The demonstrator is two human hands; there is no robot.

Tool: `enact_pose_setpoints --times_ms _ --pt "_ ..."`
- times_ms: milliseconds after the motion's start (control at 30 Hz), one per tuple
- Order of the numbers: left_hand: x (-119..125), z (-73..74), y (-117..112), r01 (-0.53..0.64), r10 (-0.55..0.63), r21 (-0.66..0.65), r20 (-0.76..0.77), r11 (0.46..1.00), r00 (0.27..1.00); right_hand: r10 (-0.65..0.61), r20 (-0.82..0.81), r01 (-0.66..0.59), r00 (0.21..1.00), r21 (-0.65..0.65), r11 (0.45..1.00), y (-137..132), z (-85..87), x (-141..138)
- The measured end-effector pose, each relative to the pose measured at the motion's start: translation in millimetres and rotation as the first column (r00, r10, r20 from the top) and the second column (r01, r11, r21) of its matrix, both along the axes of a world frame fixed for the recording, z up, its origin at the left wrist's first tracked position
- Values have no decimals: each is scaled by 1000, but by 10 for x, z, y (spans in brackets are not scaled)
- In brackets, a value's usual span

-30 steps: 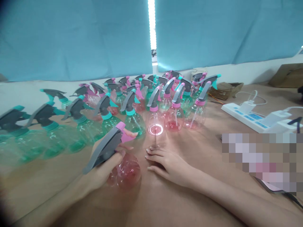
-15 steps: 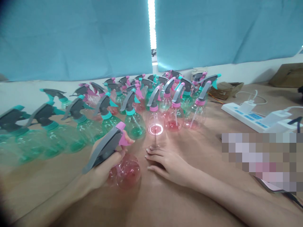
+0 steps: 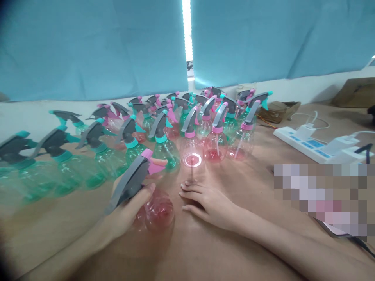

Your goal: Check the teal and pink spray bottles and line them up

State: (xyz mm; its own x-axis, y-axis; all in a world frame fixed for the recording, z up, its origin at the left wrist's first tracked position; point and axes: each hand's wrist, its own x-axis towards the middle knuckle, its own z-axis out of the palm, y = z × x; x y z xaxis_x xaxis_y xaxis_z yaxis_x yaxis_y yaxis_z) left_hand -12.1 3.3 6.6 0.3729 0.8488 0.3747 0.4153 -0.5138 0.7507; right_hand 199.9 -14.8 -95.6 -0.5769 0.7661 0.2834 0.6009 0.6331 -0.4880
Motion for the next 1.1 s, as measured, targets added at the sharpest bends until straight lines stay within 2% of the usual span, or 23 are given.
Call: enact_pose_setpoints --times_ms 200,600,833,1100 --pt "0 -66 0 8 -7 -21 46 1000 999 4 -25 -4 1000 3 1000 -2 8 -5" --pt "-23 -113 2 -49 50 -37 23 998 998 -2 -49 3 999 5 1000 -7 1 -6" --pt "-9 -106 -1 -18 20 -39 47 999 999 -1 -27 1 1000 1 1000 -10 19 -6" --pt "-16 -97 4 -39 41 -42 30 998 999 2 -52 -2 999 4 1000 -7 3 -5"
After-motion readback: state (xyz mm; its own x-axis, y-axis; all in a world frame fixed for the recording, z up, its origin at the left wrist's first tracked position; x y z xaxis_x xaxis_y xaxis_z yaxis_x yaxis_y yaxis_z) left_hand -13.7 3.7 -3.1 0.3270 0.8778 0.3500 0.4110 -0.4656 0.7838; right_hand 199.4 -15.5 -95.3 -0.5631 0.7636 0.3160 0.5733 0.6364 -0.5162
